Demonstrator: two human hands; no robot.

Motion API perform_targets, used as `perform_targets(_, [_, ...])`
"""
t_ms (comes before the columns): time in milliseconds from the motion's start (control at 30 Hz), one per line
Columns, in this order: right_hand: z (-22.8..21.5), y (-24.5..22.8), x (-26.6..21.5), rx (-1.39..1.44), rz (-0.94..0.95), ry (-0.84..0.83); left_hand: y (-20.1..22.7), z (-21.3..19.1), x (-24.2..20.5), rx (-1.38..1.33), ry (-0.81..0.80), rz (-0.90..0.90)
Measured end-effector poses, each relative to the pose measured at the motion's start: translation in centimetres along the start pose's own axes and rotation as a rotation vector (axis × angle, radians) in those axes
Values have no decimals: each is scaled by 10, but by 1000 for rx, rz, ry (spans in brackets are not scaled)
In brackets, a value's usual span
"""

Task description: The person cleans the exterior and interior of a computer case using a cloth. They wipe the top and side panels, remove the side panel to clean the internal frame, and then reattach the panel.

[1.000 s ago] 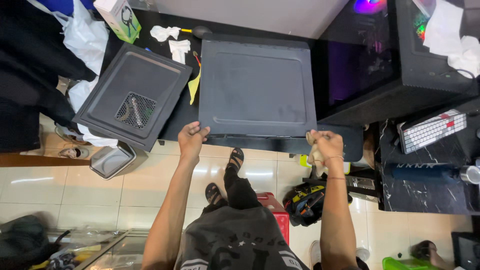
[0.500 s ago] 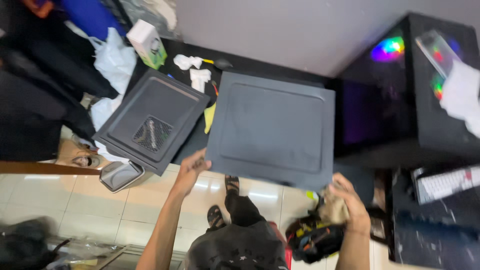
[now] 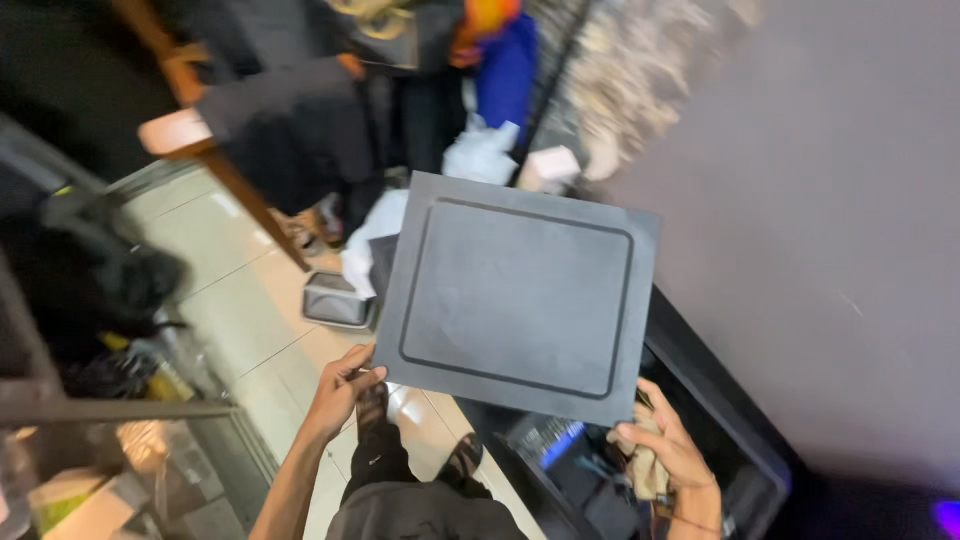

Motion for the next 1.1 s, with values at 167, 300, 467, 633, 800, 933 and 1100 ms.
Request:
perform_targets(167, [67, -74, 138, -316, -50, -74, 38, -73, 4, -107, 215, 62])
perform_targets(300, [148, -97, 264, -490, -226, -163, 56, -155, 28, -143, 405, 154])
perform_targets(467, [285, -142, 389, -455, -275, -232, 96, -263, 82, -181, 595, 73])
perform_targets(633, [358, -183, 484, -526, -214, -188, 124, -334, 169, -85, 595, 209])
perform_targets(800, [376, -210, 552, -436, -151, 83, 154, -348, 268, -140, 492, 141])
perform_targets(933, [386, -211, 579, -400, -4, 165, 139, -361, 323, -139, 505, 94])
perform_targets(1100, [381, -210, 596, -383, 45, 215, 161, -358, 333, -188, 478, -25])
Point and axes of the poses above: each hand's wrist, its own x-axis towards the middle knuckle, its own z-axis out of the palm, y = z × x, the point moved 4 cm from there along x, towards the middle knuckle, and after that the axes turned 12 degrees about -x, right-handed, at the moved point
